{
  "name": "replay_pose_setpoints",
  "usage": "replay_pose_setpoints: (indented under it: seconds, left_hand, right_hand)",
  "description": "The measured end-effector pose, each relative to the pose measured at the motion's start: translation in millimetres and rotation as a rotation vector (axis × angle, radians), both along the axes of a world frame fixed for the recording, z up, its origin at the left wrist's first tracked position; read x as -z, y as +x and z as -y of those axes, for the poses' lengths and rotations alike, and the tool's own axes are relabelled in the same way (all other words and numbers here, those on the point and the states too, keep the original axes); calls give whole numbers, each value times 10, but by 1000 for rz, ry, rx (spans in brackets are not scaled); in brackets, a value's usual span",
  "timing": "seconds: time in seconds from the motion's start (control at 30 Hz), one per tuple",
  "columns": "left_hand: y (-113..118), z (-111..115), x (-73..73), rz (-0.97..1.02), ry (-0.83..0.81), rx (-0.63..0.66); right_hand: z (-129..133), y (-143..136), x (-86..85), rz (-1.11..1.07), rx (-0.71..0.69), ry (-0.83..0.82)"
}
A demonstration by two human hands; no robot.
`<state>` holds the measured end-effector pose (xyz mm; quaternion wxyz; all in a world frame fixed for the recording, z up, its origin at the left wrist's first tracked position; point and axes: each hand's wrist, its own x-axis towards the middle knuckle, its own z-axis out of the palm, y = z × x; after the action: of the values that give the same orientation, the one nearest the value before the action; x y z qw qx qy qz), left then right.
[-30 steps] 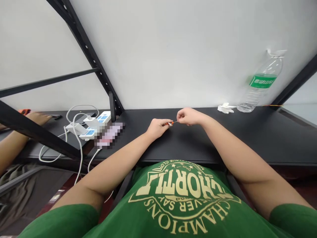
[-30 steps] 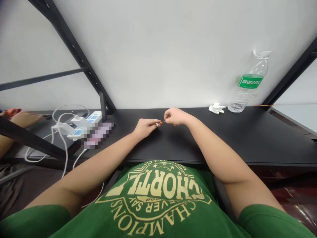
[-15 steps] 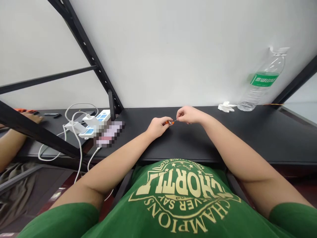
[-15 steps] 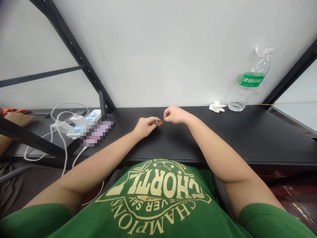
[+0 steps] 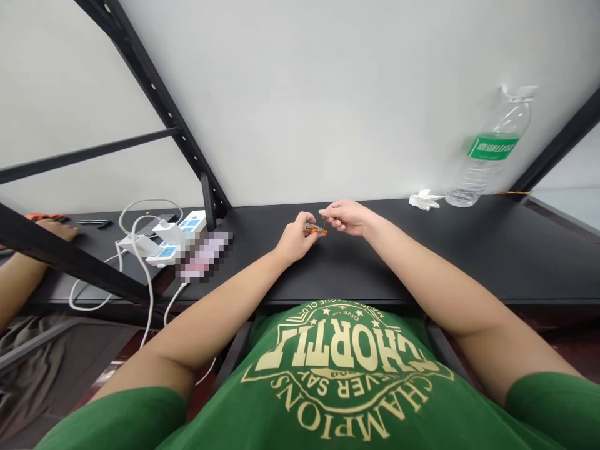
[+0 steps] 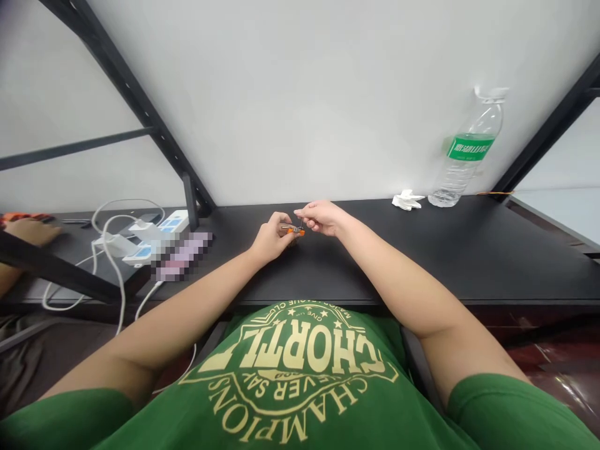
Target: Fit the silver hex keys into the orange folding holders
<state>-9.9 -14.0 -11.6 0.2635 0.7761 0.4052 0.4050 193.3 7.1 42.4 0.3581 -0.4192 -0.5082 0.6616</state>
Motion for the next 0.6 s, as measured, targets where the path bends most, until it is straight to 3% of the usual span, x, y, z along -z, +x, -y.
replay_pose_setpoints:
  seconds: [0.17, 0.4, 0.6]
  left_hand:
    - [-8, -29, -10, 85, -36, 2]
    - [-41, -71, -32, 194, 29, -63]
    - [-70, -115, -70, 131, -7, -206]
  right_hand:
    - [-54, 17, 69, -111, -11, -155]
    - [10, -195, 301, 105, 98, 160]
    - [62, -327, 416, 61, 27, 140]
